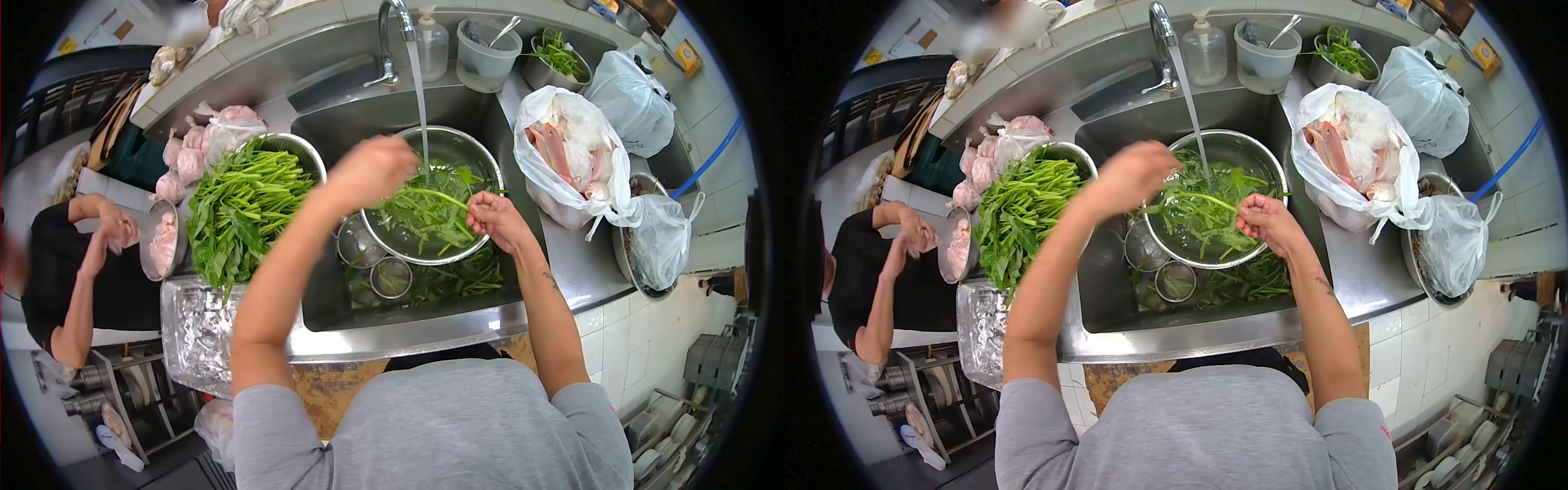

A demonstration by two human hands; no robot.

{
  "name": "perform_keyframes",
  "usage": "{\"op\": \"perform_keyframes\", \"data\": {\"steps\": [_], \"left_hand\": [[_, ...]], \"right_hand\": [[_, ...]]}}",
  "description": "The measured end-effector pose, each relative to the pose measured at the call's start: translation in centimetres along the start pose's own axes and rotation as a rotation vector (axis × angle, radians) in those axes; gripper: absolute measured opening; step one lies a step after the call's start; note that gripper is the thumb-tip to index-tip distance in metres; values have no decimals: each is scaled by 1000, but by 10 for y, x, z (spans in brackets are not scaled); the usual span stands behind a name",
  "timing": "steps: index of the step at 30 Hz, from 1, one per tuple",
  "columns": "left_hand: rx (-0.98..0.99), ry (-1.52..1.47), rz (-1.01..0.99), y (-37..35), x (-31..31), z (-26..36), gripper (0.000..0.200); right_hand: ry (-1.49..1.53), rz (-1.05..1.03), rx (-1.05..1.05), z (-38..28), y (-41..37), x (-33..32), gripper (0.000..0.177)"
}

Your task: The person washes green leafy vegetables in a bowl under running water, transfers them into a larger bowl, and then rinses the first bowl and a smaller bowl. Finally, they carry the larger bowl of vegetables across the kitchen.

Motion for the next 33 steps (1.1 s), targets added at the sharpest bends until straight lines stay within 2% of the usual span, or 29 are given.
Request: {"op": "perform_keyframes", "data": {"steps": [3,6,9,11,15,16,19,22,24,25,27,29,32,33], "left_hand": [[60,22,-178,18,67,20,18],[-22,-186,-170,25,104,24,18],[-206,-463,-106,26,125,17,16],[-450,-637,7,22,146,17,15],[-878,-1164,302,4,170,-9,15],[-909,-1254,229,-3,168,-13,15],[-866,-1315,221,-16,169,-11,13],[-887,-1375,252,-19,169,-9,13],[-886,-1395,299,-20,172,0,12],[-871,-1401,327,-22,174,4,11],[-879,-1349,373,-30,175,9,11],[-920,-1235,408,-43,170,9,12],[-895,-1192,626,-65,158,15,12],[-899,-1175,707,-73,154,18,12]], "right_hand": [[-88,-29,-15,-2,3,5,9],[-195,15,-66,-3,2,5,10],[-163,103,-159,3,0,6,10],[-133,172,-242,9,-1,11,11],[-210,219,-188,9,-19,3,12],[-349,131,-43,17,-25,-18,13],[-1357,-158,366,36,-49,-56,30],[-1605,84,-160,45,-55,-31,46],[-1008,16,-180,52,-30,-4,48],[-988,-40,-256,53,-22,14,48],[-975,-50,-298,71,-5,31,32],[-1111,-8,-154,78,4,43,20],[-746,-96,26,74,12,65,16],[-820,-158,1,74,16,68,17]]}}
Point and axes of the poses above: each hand's wrist, its own y-axis towards the middle knuckle, its own x-axis out of the palm, z = x × y, the point moved 1 cm from there along y, towards the middle knuckle, and after that the axes turned 7 degrees about -x, right-handed, at the moved point
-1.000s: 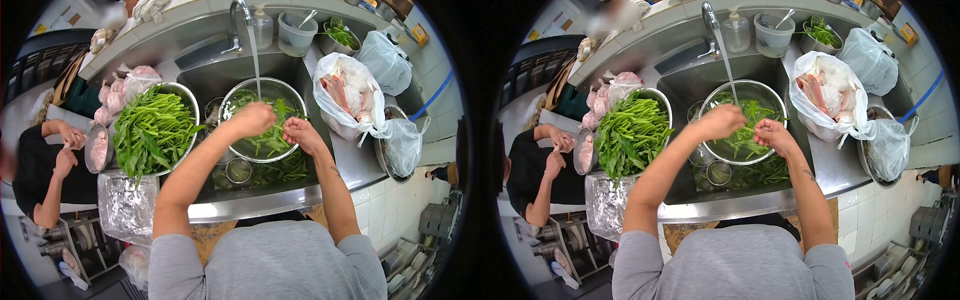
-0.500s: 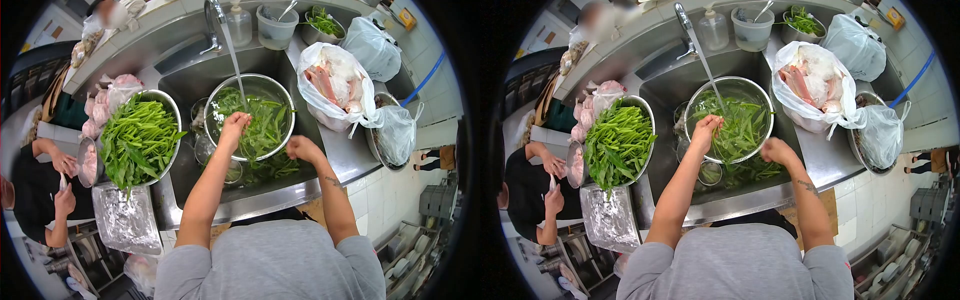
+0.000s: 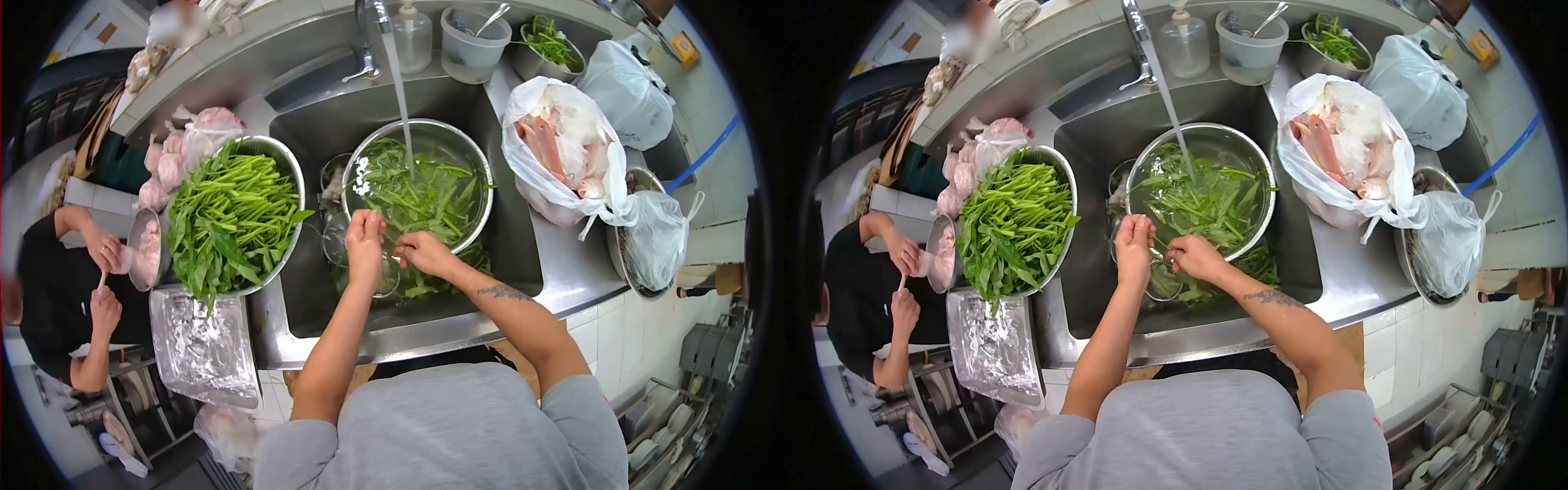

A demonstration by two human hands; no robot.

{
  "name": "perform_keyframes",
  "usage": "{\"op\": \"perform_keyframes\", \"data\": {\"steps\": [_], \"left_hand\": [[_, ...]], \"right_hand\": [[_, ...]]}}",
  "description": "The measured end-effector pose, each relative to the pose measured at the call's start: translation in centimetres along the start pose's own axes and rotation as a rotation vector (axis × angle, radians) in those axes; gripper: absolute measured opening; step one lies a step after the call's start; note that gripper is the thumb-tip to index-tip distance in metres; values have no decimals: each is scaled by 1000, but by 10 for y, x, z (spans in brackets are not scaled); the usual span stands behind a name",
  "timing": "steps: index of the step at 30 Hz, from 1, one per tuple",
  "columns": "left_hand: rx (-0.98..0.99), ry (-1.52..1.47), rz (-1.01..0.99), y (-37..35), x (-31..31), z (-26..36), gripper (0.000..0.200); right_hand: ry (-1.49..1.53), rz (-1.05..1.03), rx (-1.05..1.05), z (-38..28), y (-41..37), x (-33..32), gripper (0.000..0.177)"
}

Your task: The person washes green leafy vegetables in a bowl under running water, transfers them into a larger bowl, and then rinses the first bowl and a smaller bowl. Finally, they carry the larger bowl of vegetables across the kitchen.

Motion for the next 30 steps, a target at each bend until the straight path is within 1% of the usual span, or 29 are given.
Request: {"op": "perform_keyframes", "data": {"steps": [1,2,3,4,5,6,8,10,11,12,13,14,15,16,17,19,20,21,22,23,24,25,26,28,30], "left_hand": [[15,-8,36,-4,-5,2,14],[87,85,77,-9,-12,6,14],[161,178,119,-12,-19,12,15],[232,275,160,-16,-26,21,15],[265,231,147,-24,-28,47,14],[399,361,96,-35,-30,80,13],[441,349,20,-38,-32,81,11],[421,494,-1,-41,-36,61,10],[307,512,-9,-49,-36,50,10],[342,621,7,-59,-32,48,12],[306,670,-30,-64,-34,38,14],[265,717,-69,-69,-37,29,15],[147,693,-78,-73,-40,27,19],[132,702,-59,-71,-45,22,20],[116,705,-33,-67,-55,14,21],[69,692,38,-62,-67,15,23],[79,691,59,-57,-72,17,20],[101,704,60,-51,-76,17,19],[123,717,60,-46,-77,18,18],[76,710,48,-44,-72,25,16],[111,719,20,-40,-68,25,16],[146,728,-8,-37,-62,22,16],[179,738,-35,-34,-57,19,15],[262,826,-94,-34,-45,14,15],[318,891,-134,-36,-33,11,14]], "right_hand": [[-77,-45,-44,-2,7,1,17],[-153,-89,-92,-4,13,3,18],[-566,-189,-94,5,18,7,20],[-618,-181,-165,29,18,9,21],[-666,-167,-234,64,15,9,23],[-717,-165,-309,83,17,10,24],[-727,114,-7,92,34,-6,30],[-776,376,139,119,49,-17,31],[-798,293,195,139,52,-13,30],[-815,213,257,161,52,-5,29],[-831,139,320,165,53,-1,28],[-710,64,269,169,58,1,30],[-593,-12,222,163,65,0,32],[-483,-87,173,148,67,-6,34],[-550,-26,90,112,61,-18,34],[-606,-45,103,54,57,-55,33],[-611,47,-17,27,48,-75,31],[-600,89,-182,15,45,-95,29],[-535,84,-251,-12,37,-114,29],[-505,58,-227,-37,29,-130,29],[-474,33,-203,-51,25,-140,30],[-353,-5,-142,-43,27,-147,33],[-365,-67,-168,-17,33,-151,35],[-384,-194,-215,56,51,-146,39],[-838,-175,313,99,52,-121,46]]}}
Point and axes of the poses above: each hand's wrist, its own y-axis towards the middle knuckle, its own x-axis out of the palm, z = x × y, the point moved 1 cm from there along y, towards the middle knuckle, and after that the axes turned 7 degrees about -x, right-handed, at the moved point
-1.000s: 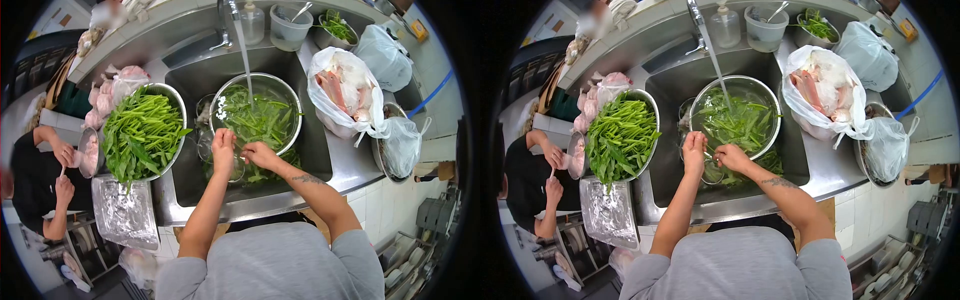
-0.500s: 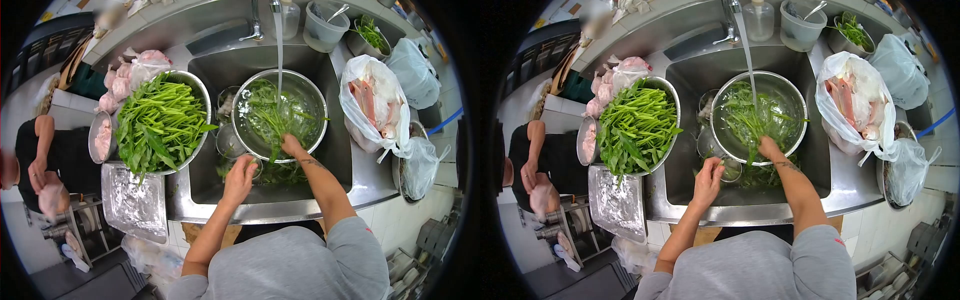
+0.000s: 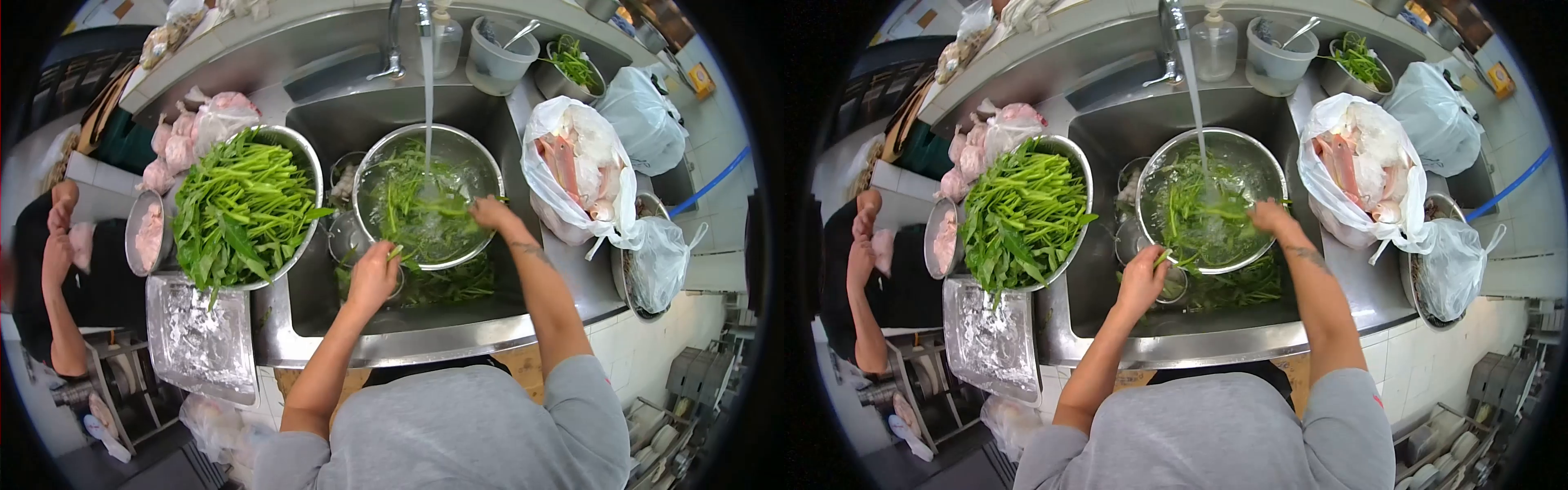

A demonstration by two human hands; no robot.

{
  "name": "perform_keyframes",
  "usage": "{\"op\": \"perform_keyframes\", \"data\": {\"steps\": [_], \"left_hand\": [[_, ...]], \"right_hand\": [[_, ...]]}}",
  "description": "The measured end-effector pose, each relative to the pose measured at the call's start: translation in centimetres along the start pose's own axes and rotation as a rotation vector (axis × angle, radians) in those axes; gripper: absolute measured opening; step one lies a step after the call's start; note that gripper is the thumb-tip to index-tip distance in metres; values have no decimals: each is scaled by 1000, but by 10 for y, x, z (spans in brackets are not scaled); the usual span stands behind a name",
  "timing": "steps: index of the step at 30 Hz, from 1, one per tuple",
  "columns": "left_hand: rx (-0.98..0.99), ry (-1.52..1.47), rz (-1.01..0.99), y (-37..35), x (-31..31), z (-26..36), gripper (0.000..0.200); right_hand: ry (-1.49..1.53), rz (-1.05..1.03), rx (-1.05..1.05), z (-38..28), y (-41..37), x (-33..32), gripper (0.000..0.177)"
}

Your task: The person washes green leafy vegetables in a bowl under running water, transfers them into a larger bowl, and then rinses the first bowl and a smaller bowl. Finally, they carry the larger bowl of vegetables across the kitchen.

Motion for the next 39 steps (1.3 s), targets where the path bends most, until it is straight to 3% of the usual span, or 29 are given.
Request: {"op": "perform_keyframes", "data": {"steps": [1,2,4,7,10,11,14,15,19,22,23,26,28,30,35,38,39], "left_hand": [[4,34,-16,-1,2,2,14],[0,55,-24,0,4,1,13],[-30,100,-44,-7,6,-7,12],[-53,91,-62,-15,9,-17,13],[-88,65,-87,-18,11,-11,15],[-96,54,-93,-19,12,-9,16],[-44,21,-44,-14,15,-11,19],[-52,26,-54,-11,16,-17,19],[-114,129,-125,18,31,-31,19],[-18,137,-164,58,68,-37,21],[4,174,-177,72,85,-41,24],[47,317,-273,99,126,-55,30],[20,460,-395,107,140,-66,32],[26,473,-474,111,144,-64,27],[92,209,-466,120,88,-36,19],[-26,168,-517,128,39,-19,19],[-103,83,-596,131,29,-20,20]], "right_hand": [[87,221,91,9,5,22,48],[279,517,-43,16,7,33,45],[344,626,70,19,1,34,47],[402,261,135,17,-2,38,44],[1,317,25,-7,-13,62,37],[-4,264,114,-14,-8,63,31],[-64,272,81,-26,-3,51,25],[-28,356,17,-23,1,50,23],[484,523,127,-10,-2,28,24],[439,735,67,-4,-10,22,36],[159,821,112,-14,-17,23,49],[88,610,18,-17,-17,35,54],[242,350,-72,-15,-11,57,53],[209,277,-33,-24,-17,75,48],[292,427,-232,-25,-31,63,34],[639,335,-147,-37,-47,23,27],[748,387,-224,-46,-54,11,23]]}}
Point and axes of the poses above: each hand's wrist, its own y-axis towards the middle knuckle, its own x-axis out of the palm, z = x × y, the point moved 1 cm from there along y, towards the middle knuckle, and after that the axes turned 7 degrees about -x, right-handed, at the moved point
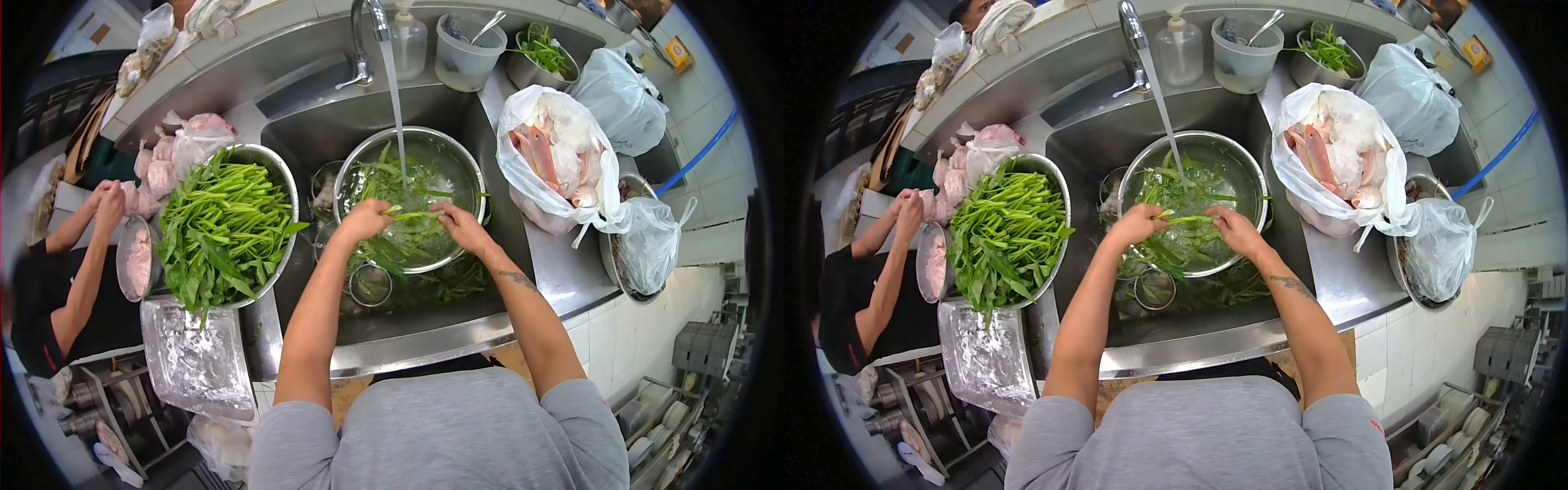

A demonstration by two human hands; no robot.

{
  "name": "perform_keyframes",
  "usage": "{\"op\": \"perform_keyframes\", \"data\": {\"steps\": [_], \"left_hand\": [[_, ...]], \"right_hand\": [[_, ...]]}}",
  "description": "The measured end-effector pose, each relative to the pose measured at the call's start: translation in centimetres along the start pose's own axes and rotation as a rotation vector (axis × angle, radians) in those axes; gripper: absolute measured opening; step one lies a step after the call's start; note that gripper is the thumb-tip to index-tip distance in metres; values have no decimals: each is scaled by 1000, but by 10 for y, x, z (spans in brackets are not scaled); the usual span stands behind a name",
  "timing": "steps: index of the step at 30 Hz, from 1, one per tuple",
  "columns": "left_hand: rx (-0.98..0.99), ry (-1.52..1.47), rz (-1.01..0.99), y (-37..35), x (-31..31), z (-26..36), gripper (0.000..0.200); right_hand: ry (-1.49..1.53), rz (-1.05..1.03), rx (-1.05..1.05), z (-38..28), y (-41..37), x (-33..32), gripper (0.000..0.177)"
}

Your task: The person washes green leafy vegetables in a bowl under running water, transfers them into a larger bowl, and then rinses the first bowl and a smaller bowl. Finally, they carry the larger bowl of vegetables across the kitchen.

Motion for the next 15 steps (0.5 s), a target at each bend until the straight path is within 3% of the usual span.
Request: {"op": "perform_keyframes", "data": {"steps": [3,4,7,11,15], "left_hand": [[63,-68,112,-6,-11,-9,20],[171,19,351,-10,-14,-6,20],[-53,11,557,-35,-37,24,20],[195,89,668,-36,-20,19,16],[299,90,539,-32,19,29,17]], "right_hand": [[-123,54,-169,-13,10,-6,25],[-207,22,-109,-23,11,-10,26],[-328,-23,-4,-25,18,-17,28],[-289,-48,15,-29,18,-18,31],[-279,-86,16,-30,18,-11,32]]}}
Point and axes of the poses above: each hand's wrist, its own y-axis towards the middle knuckle, its own x-axis out of the palm, z = x × y, the point moved 1 cm from there along y, towards the middle knuckle, and after that the axes turned 7 degrees about -x, right-handed, at the moved point
